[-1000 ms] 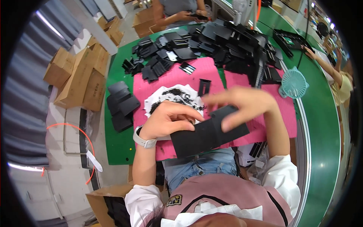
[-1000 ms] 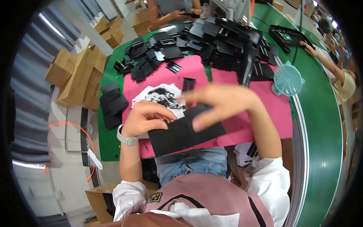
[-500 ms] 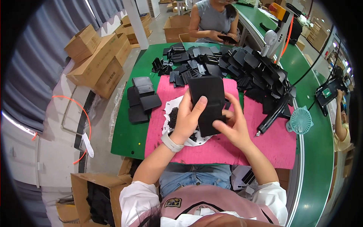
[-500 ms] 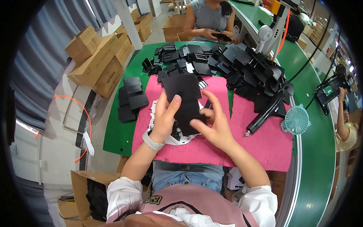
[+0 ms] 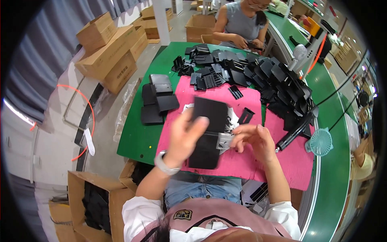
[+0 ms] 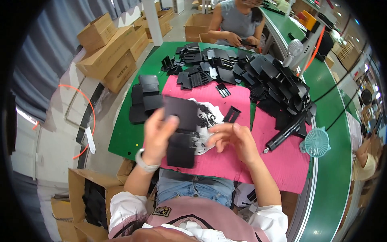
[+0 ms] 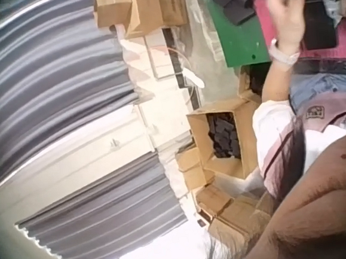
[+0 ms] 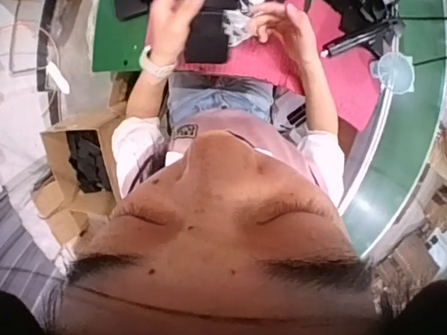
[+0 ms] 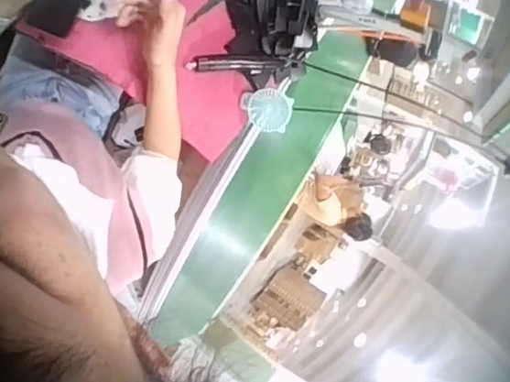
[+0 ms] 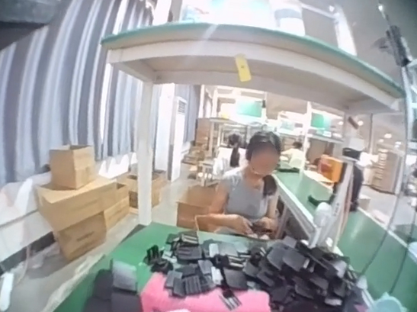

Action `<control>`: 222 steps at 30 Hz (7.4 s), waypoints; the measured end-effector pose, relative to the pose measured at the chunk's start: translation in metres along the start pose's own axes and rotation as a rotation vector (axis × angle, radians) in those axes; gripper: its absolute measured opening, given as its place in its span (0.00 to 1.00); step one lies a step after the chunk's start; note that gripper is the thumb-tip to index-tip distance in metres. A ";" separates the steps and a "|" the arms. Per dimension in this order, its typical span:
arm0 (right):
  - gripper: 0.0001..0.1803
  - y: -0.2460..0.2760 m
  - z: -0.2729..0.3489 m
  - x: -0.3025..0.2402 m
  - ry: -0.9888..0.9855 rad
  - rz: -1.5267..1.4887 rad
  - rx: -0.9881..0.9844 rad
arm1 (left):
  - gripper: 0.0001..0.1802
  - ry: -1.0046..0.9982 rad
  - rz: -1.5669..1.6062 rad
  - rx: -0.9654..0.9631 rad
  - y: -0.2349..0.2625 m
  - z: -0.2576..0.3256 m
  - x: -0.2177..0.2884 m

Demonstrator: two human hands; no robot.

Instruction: Assemble black plastic components by joining parts and securing them with screws using an electric screwdriver.

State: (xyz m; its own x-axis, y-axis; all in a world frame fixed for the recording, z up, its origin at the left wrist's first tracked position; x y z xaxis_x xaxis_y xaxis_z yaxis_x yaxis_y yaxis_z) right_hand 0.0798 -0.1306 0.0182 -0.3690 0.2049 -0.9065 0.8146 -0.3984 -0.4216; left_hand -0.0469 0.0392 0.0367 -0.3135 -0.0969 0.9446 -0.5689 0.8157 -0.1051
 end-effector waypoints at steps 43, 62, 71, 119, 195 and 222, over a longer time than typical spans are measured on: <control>0.23 -0.014 -0.052 -0.021 0.602 1.136 0.019 | 0.15 0.299 0.253 -0.174 -0.020 -0.054 -0.083; 0.23 0.076 -0.129 -0.030 0.200 1.510 0.311 | 0.20 0.443 0.469 -0.461 -0.008 -0.063 -0.069; 0.16 0.015 -0.059 -0.052 0.635 0.709 0.121 | 0.23 0.456 0.461 -0.507 -0.010 -0.058 -0.079; 0.36 0.144 0.061 -0.067 0.050 1.662 1.252 | 0.04 -0.347 -0.886 -0.311 -0.014 -0.058 -0.045; 0.26 0.018 0.012 -0.060 0.587 0.059 0.167 | 0.07 0.017 -0.394 -0.791 -0.083 0.000 -0.062; 0.25 0.014 0.010 -0.060 0.555 0.143 0.216 | 0.08 0.110 -0.337 -0.702 -0.083 0.004 -0.062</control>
State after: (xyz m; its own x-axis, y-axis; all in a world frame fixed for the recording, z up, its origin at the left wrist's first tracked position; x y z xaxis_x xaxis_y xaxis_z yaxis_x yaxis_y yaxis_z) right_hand 0.1091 -0.1571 0.0664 0.0727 0.5478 -0.8335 0.7084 -0.6166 -0.3435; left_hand 0.0166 -0.0245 -0.0148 -0.1114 -0.3757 0.9200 0.0049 0.9256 0.3785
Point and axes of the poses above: each hand's wrist, its own z-axis away from the middle knuckle, its own y-axis out of the back of the hand, x = y × z, the point moved 3 cm from there along -z, towards the middle knuckle, and after that the axes turned 10 degrees about -z, right-handed, at the moved point
